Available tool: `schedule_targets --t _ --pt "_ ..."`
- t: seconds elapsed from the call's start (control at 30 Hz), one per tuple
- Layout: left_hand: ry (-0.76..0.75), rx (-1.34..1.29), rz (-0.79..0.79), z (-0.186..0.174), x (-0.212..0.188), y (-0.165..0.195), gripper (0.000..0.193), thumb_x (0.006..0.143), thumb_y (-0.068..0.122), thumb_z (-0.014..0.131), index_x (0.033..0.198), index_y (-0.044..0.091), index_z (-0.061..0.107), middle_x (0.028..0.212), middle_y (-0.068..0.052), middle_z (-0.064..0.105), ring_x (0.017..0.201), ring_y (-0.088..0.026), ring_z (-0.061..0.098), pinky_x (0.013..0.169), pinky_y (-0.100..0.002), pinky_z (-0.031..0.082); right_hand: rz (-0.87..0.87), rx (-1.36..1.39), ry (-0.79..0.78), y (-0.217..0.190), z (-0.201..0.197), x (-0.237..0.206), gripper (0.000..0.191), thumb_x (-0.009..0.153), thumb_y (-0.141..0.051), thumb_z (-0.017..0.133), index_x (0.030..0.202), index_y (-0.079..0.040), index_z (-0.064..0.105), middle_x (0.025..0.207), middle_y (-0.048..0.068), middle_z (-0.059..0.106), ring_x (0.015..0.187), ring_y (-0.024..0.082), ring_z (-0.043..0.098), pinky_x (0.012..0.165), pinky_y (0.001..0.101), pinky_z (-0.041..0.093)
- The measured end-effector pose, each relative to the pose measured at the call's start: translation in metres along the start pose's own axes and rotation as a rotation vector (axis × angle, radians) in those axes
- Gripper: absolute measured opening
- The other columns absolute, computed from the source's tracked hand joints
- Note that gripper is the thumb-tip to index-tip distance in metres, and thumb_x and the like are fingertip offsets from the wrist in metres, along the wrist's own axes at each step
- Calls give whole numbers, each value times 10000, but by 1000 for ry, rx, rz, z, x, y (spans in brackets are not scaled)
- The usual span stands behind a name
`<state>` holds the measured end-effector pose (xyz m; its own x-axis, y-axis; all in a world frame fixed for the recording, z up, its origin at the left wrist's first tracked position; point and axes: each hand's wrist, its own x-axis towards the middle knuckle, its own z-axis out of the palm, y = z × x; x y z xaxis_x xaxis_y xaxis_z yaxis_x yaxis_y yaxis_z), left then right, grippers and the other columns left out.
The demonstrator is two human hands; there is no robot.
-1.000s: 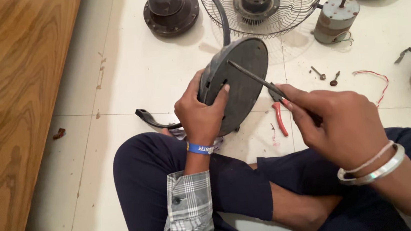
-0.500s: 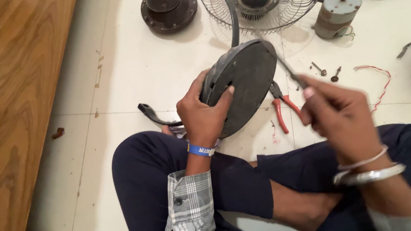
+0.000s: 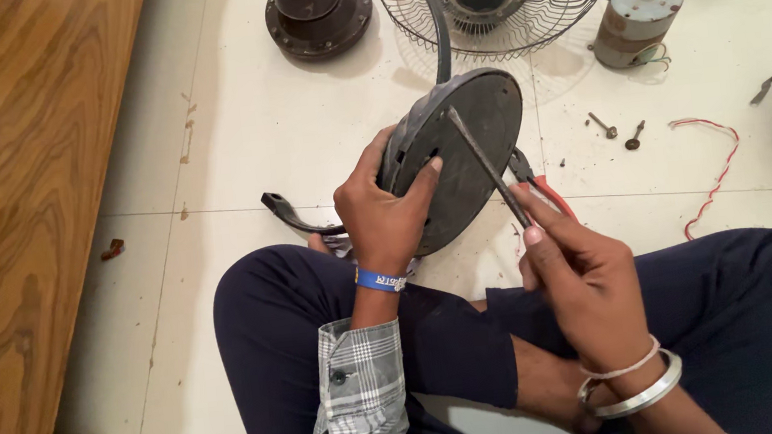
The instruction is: The person sits on the floor and disassembles the base of a pedestal fan. They use pliers to loosen fasteners on the fan base, pry at the base with a metal rod, and work the base cover apart by hand, with other fan motors and parts scattered on the floor around them.
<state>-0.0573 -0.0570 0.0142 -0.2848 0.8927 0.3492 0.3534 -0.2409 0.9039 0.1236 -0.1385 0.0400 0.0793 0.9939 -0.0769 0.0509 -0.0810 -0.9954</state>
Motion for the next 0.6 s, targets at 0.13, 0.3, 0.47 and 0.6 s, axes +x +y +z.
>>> schedule_targets --t 0.13,0.3,0.47,0.6 --pt "-7 -1 -15 0 0 0 471 791 169 845 1210 1 711 978 -117 811 882 -152 797 828 -287 609 -18 -25 19 6 5 -4 421 1011 -110 596 1427 -57 635 678 -30 555 611 44 478 573 199 412" --pt "-5 0 -28 1 -1 2 464 795 173 839 1210 9 711 976 -114 810 880 -152 798 821 -284 613 -2 -52 42 9 13 -9 443 1005 -102 594 1445 -68 628 637 -29 527 590 40 463 546 201 388" --pt "5 20 -34 2 -1 3 465 785 173 842 1202 11 714 962 -116 810 868 -155 799 814 -290 611 13 13 59 10 25 -17 422 997 -87 594 1415 -53 636 647 -38 519 580 36 451 523 200 368" --pt "5 21 -25 2 0 2 458 786 171 843 1196 12 716 962 -116 809 866 -156 798 813 -293 611 16 37 44 9 18 -13 415 998 -88 598 1408 -44 643 652 -37 533 585 34 455 530 196 382"
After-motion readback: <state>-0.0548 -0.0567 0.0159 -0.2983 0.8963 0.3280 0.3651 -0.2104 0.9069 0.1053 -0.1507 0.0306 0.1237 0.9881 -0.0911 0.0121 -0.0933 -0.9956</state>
